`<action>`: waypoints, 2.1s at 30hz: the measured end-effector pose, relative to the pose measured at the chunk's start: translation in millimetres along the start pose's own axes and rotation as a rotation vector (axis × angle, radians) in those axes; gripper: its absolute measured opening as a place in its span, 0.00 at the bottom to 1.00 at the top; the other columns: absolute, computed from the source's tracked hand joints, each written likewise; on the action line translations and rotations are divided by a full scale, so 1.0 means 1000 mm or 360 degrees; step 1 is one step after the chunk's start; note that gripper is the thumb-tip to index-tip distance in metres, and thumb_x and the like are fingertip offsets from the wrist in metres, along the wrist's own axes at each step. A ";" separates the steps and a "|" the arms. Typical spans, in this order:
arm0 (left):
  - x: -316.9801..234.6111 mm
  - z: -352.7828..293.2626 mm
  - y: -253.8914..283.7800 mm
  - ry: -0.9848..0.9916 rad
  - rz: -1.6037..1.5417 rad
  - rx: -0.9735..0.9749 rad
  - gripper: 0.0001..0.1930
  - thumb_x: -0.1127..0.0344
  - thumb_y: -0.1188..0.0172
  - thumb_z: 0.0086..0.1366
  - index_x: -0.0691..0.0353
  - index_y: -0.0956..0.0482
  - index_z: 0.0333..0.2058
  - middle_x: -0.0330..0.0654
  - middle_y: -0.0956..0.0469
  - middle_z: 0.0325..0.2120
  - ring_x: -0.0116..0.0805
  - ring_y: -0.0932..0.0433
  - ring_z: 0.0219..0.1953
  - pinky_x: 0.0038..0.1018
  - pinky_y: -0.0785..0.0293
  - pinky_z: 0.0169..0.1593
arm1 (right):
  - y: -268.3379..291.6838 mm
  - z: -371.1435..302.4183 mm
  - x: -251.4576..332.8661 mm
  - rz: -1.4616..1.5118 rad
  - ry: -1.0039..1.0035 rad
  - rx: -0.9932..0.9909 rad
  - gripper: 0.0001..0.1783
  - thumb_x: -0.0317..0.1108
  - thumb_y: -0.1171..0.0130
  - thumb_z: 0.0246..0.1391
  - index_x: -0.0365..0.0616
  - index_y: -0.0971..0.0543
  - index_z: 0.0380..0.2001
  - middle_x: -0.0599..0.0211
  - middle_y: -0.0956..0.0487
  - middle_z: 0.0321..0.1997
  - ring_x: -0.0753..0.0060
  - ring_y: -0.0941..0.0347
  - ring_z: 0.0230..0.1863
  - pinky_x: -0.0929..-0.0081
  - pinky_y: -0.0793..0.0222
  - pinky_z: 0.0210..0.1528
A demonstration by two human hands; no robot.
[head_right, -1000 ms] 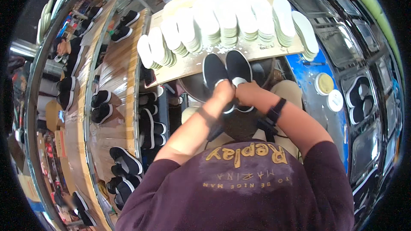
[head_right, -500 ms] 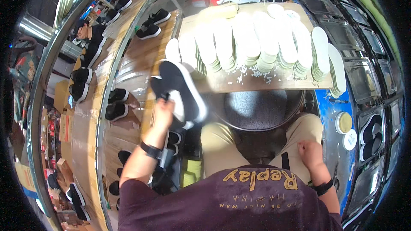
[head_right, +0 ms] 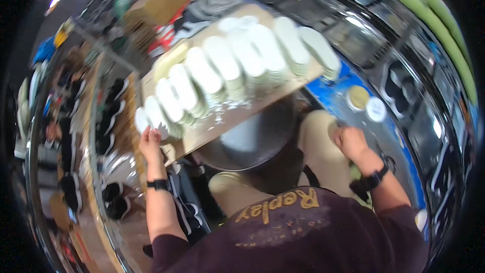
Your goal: The recorder is seen assembling shoe insoles and trimming them with scissors at a factory workstation.
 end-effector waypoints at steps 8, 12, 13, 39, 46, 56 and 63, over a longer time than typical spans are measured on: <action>-0.009 -0.200 -0.142 0.0346 -0.0328 0.0628 0.11 0.72 0.50 0.69 0.72 0.26 0.46 0.45 0.22 0.33 0.29 0.23 0.31 0.24 0.24 0.38 | 0.074 -0.013 -0.194 -0.0086 -0.0793 -0.0623 0.24 0.29 0.37 0.44 0.44 0.26 0.49 0.52 0.30 0.54 0.45 0.28 0.50 0.57 0.30 0.52; 0.003 -0.252 -0.148 0.0488 -0.0294 0.0748 0.11 0.72 0.49 0.69 0.70 0.25 0.46 0.45 0.20 0.34 0.29 0.22 0.31 0.23 0.23 0.37 | 0.107 0.001 -0.262 -0.0112 -0.1030 -0.0663 0.42 0.39 0.33 0.46 0.51 0.41 0.63 0.44 0.31 0.57 0.40 0.29 0.53 0.57 0.31 0.54; 0.006 -0.262 -0.145 0.0560 -0.0264 0.0757 0.11 0.72 0.48 0.69 0.70 0.24 0.46 0.45 0.20 0.33 0.28 0.22 0.31 0.23 0.23 0.37 | 0.110 0.013 -0.267 -0.0010 -0.1042 -0.0557 0.41 0.41 0.33 0.45 0.50 0.38 0.63 0.45 0.26 0.53 0.42 0.28 0.52 0.58 0.30 0.53; 0.019 -0.306 -0.114 0.0209 0.0370 0.0870 0.11 0.62 0.46 0.69 0.62 0.31 0.45 0.34 0.26 0.36 0.23 0.28 0.37 0.23 0.31 0.42 | -0.082 0.006 0.185 0.0496 0.1335 0.0069 0.11 0.43 0.42 0.51 0.48 0.23 0.30 0.61 0.24 0.30 0.54 0.24 0.35 0.59 0.28 0.36; -0.001 -0.261 -0.132 0.0106 0.0881 0.1058 0.19 0.57 0.46 0.66 0.70 0.18 0.29 0.49 0.21 0.19 0.36 0.20 0.25 0.31 0.26 0.34 | -0.021 -0.008 0.062 0.1076 0.0564 0.0235 0.08 0.32 0.40 0.49 0.42 0.21 0.33 0.57 0.21 0.33 0.54 0.24 0.35 0.65 0.29 0.36; 0.004 -0.256 -0.209 -0.0218 0.1453 0.0789 0.19 0.58 0.46 0.60 0.70 0.20 0.23 0.58 0.22 0.23 0.58 0.22 0.31 0.46 0.27 0.40 | -0.047 -0.163 -0.251 -0.0481 -0.0909 0.0633 0.24 0.28 0.32 0.35 0.37 0.23 0.41 0.43 0.21 0.40 0.46 0.24 0.46 0.59 0.26 0.49; -0.018 -0.282 -0.153 0.0959 -0.0466 0.0359 0.14 0.60 0.45 0.66 0.66 0.21 0.33 0.37 0.22 0.26 0.30 0.24 0.25 0.27 0.27 0.29 | -0.050 -0.155 -0.221 -0.0301 -0.0991 0.0182 0.26 0.23 0.37 0.37 0.39 0.26 0.46 0.44 0.22 0.41 0.43 0.25 0.47 0.56 0.29 0.50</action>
Point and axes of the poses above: each hand's wrist, its own z-axis towards the middle knuckle, its own y-axis out of the back of the hand, x = y × z, the point moved 6 cm from there along z, towards the middle knuckle
